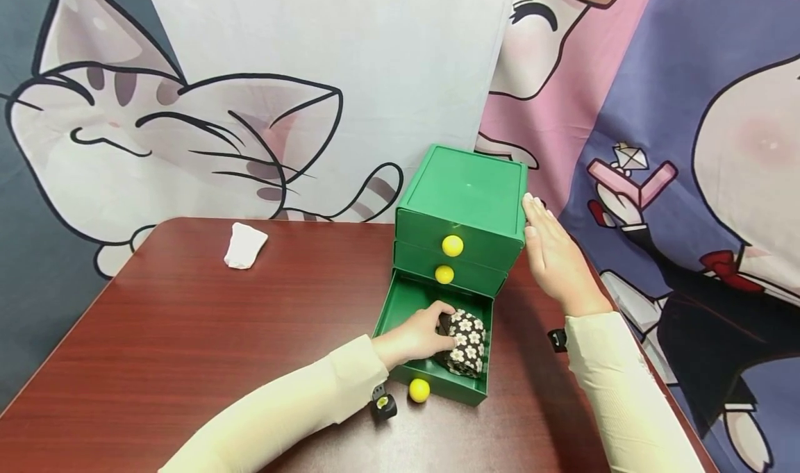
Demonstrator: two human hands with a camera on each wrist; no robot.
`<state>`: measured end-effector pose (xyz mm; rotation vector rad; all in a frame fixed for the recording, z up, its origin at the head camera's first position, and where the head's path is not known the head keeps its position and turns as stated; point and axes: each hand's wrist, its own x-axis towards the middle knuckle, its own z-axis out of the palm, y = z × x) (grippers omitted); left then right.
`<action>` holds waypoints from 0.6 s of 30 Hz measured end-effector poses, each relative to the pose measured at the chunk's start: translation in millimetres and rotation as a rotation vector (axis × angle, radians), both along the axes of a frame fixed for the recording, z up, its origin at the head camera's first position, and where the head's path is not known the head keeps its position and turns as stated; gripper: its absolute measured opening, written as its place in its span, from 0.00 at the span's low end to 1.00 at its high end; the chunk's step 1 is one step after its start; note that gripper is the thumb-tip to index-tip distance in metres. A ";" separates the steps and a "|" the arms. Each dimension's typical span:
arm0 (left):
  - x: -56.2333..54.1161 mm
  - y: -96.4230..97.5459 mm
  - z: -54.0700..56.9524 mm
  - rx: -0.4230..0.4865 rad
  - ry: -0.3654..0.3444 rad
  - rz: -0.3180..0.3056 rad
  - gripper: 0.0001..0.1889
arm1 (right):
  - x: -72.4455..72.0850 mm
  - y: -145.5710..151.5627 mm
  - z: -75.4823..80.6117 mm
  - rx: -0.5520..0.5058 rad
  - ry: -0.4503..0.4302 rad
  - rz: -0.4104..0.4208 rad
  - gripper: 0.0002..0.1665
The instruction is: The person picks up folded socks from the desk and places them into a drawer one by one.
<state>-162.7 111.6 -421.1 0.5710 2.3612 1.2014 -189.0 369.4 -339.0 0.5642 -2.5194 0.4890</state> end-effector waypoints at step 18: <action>-0.3 -23.2 19.2 -0.035 0.126 -0.125 0.17 | 0.8 -0.4 0.4 -0.001 -0.001 0.001 0.29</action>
